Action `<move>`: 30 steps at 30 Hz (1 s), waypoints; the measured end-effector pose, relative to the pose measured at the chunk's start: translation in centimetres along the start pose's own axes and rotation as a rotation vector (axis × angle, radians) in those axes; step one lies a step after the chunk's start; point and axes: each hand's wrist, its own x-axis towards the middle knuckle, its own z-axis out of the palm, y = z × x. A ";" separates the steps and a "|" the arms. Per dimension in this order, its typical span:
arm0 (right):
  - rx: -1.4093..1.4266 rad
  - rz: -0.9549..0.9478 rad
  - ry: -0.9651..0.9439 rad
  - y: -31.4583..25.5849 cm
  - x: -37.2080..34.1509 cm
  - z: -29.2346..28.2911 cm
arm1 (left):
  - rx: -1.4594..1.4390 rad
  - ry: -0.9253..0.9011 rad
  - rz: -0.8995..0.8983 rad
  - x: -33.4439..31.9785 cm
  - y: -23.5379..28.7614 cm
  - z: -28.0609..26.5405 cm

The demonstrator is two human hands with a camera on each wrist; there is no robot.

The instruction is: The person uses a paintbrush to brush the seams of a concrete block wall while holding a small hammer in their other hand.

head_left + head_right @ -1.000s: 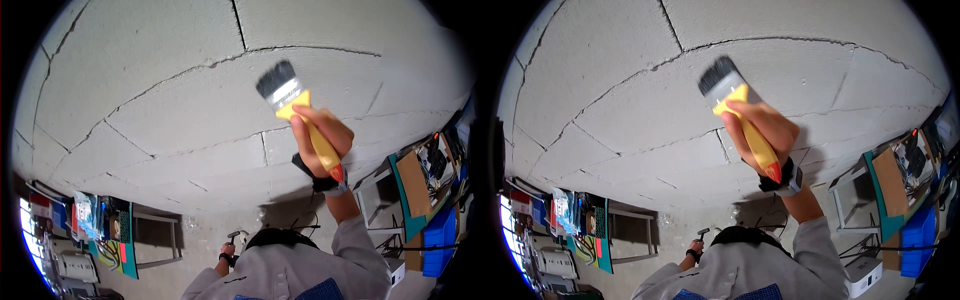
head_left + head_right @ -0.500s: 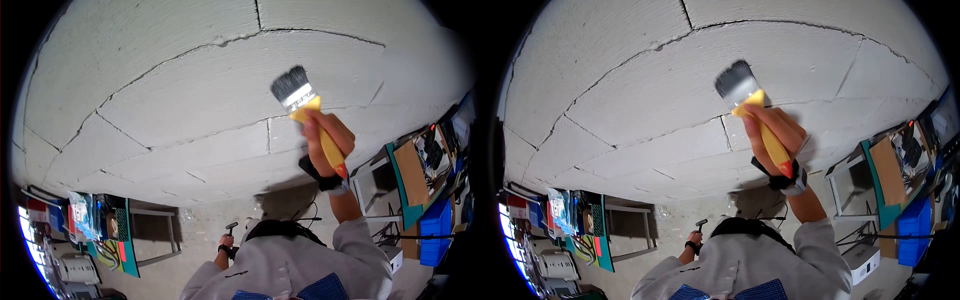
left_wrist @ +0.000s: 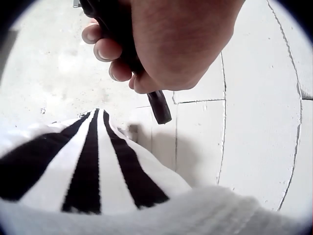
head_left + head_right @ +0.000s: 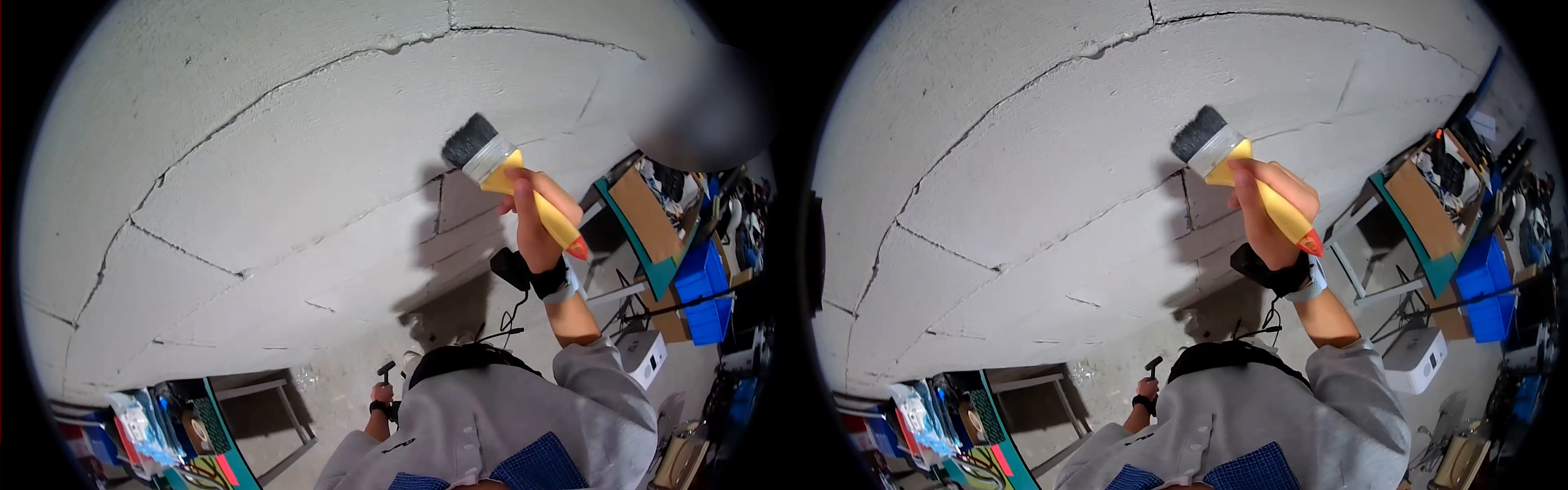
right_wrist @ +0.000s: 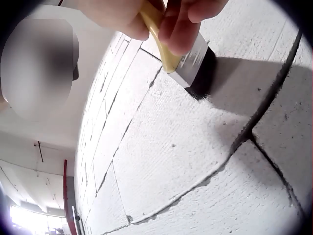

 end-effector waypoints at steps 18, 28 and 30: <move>0.116 0.021 0.184 -3.6 0.3 2.6 | -0.035 0.011 0.015 1.9 -0.5 -6.0; 0.088 0.033 0.155 0.1 -0.6 0.5 | -0.078 0.045 -0.126 -1.1 -1.5 -3.6; 0.102 -0.047 0.167 -0.3 0.5 0.5 | -0.094 0.025 -0.173 -2.2 -0.8 -2.9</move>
